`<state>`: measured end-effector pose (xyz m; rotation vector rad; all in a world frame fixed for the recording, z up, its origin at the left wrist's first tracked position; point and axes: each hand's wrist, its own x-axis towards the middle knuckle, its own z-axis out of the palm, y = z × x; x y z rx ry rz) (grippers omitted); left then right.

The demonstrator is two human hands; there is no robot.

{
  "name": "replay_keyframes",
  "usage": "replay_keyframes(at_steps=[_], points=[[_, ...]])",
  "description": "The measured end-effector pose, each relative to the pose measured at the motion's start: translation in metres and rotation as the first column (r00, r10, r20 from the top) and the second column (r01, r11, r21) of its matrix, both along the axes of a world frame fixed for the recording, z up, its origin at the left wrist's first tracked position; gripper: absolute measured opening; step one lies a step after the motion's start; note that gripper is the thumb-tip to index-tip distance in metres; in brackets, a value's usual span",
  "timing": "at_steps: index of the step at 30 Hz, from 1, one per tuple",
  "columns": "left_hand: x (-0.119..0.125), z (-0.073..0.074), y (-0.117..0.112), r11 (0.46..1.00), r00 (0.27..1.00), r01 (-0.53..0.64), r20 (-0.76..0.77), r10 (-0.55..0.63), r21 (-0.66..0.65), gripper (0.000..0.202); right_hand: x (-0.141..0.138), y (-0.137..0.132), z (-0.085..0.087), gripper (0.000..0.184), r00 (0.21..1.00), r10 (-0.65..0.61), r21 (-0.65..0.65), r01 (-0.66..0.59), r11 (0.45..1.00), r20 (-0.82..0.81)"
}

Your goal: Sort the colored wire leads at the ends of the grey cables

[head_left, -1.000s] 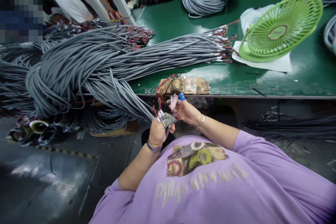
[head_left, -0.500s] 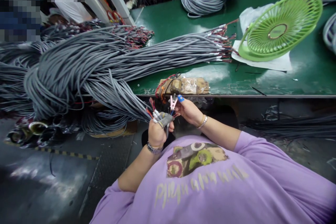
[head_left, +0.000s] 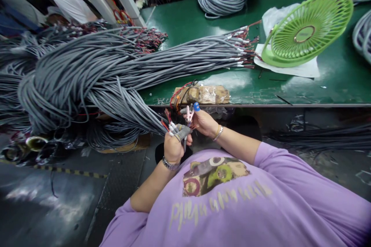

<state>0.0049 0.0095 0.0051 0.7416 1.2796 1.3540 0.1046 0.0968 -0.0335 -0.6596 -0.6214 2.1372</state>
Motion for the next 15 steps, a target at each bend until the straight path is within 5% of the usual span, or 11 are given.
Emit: replay_keyframes(at_steps=[3,9,15], points=[[0.0,0.001,-0.001,1.0,1.0,0.006,-0.016,-0.007,-0.016,0.022,0.0,-0.001,-0.002,0.057,0.999,-0.036,0.032,0.036,0.999,0.028],[0.0,-0.002,0.002,1.0,1.0,0.005,-0.006,-0.005,-0.019,0.023,-0.002,-0.005,0.01,0.052,0.994,0.024,-0.167,-0.042,0.985,-0.111],[0.0,-0.003,0.002,0.999,1.0,0.0,-0.008,0.0,-0.032,0.023,-0.005,-0.003,0.015,0.046,0.996,-0.042,-0.239,0.021,0.971,-0.082]])
